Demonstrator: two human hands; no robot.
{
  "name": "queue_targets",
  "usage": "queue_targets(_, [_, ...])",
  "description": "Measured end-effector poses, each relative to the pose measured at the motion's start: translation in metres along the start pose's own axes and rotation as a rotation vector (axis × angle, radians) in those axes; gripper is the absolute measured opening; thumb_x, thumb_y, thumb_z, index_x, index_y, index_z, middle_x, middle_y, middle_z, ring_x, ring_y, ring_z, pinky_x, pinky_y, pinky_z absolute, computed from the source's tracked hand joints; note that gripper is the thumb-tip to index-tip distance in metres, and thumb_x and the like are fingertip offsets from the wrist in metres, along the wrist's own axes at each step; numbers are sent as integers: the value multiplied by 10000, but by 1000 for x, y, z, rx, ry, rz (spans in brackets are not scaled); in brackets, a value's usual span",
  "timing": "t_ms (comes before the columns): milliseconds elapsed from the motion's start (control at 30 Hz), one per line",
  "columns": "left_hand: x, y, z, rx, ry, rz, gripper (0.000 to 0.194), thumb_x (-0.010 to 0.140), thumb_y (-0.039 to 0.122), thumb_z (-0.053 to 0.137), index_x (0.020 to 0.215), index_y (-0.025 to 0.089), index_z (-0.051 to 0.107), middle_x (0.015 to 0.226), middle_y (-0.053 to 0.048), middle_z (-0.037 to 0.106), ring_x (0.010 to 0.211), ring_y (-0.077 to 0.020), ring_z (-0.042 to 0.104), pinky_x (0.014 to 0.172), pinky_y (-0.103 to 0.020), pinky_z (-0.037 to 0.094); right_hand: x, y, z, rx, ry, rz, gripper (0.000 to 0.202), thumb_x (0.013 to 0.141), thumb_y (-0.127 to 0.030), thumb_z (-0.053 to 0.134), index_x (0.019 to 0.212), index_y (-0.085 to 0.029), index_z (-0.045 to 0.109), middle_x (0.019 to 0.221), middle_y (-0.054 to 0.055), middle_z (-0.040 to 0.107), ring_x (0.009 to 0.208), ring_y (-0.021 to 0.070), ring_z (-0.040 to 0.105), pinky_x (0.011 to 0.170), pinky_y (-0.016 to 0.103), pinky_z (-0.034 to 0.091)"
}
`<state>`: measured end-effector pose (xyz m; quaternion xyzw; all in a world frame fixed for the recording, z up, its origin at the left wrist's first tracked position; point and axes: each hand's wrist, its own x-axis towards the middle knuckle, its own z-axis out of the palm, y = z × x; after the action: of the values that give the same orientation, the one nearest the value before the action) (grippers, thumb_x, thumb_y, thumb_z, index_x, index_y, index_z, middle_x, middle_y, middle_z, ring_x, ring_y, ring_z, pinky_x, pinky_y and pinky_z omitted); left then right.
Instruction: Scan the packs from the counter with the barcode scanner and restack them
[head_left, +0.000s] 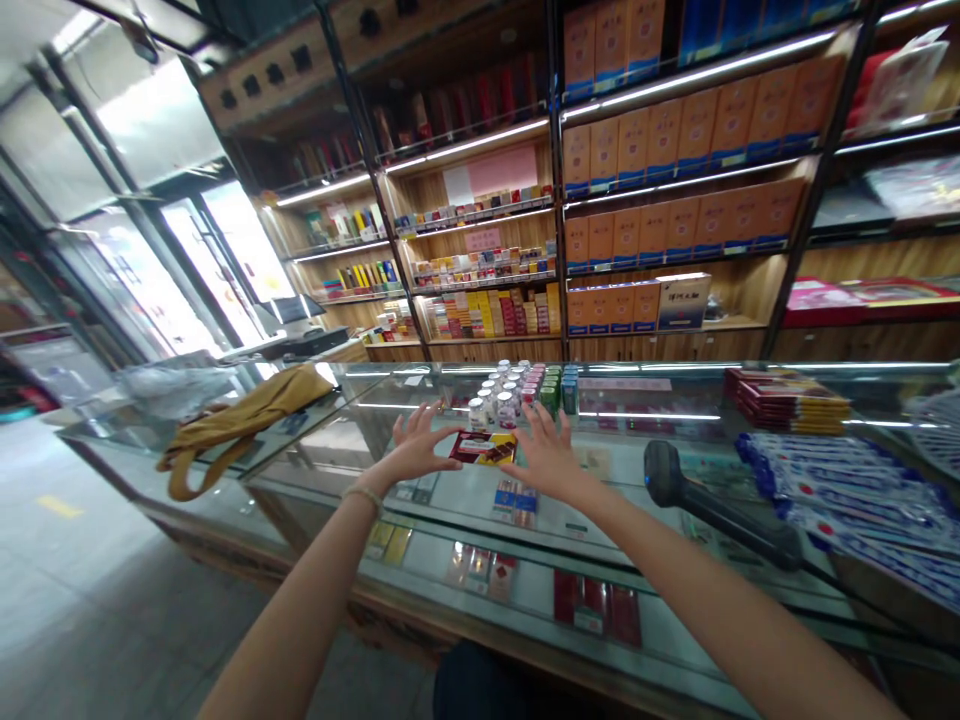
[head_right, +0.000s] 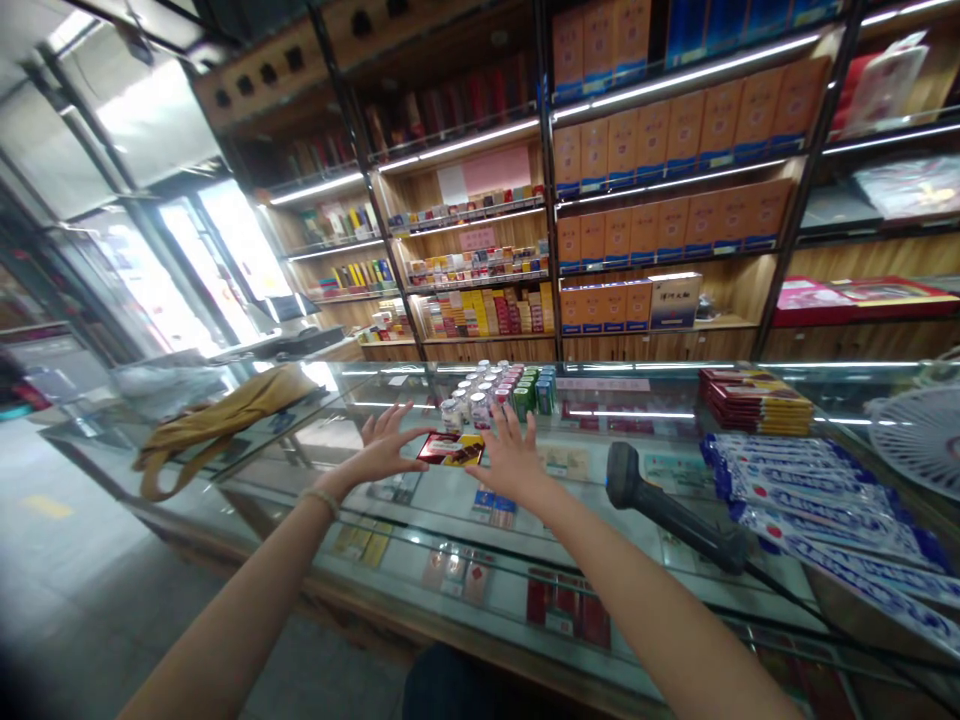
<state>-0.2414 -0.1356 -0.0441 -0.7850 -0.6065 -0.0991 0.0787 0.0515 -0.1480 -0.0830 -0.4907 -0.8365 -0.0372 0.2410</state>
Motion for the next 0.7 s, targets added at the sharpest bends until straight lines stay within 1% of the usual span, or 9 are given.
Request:
queue_targets(167, [3, -3, 11, -10, -54, -8, 707, 694, 639, 812, 1351, 443, 640, 1718, -61, 199, 1568, -420, 108, 1215, -654, -12, 4, -3, 11, 19, -27, 28, 623, 907, -637, 560, 1362, -216, 620, 1700, 153, 222, 1571, 339, 141, 1234, 643, 69])
queue_targets(267, [4, -2, 15, -5, -100, -32, 708, 708, 651, 795, 1364, 446, 626, 1730, -68, 150, 1575, -421, 92, 1202, -671, -31, 6, -4, 16, 34, -33, 39, 617, 910, -626, 555, 1347, -198, 630, 1709, 152, 191, 1575, 341, 124, 1233, 653, 57])
queue_targets(400, [5, -1, 18, 5, -142, -57, 713, 719, 666, 775, 1377, 442, 616, 1738, -82, 93, 1579, -430, 62, 1187, -691, -52, 7, -5, 24, 49, -27, 39, 594, 893, -618, 581, 1312, -202, 651, 1717, 134, 172, 1578, 348, 113, 1230, 668, 41])
queue_targets(533, [8, 0, 17, -1, -192, -60, 720, 746, 696, 727, 1405, 440, 589, 1739, -86, 67, 1581, -433, 20, 1175, -713, -51, 6, -5, 30, 55, -18, 50, 561, 894, -605, 580, 1286, -215, 668, 1719, 123, 170, 1581, 354, 106, 1230, 666, 46])
queue_targets(700, [12, 6, 9, 12, -286, -65, 719, 784, 720, 667, 1435, 438, 555, 1737, -80, 4, 1579, -433, -35, 1158, -739, -71, 7, -6, 34, 52, -18, 49, 548, 903, -588, 565, 1295, -220, 668, 1720, 112, 173, 1584, 354, 83, 1232, 657, 8])
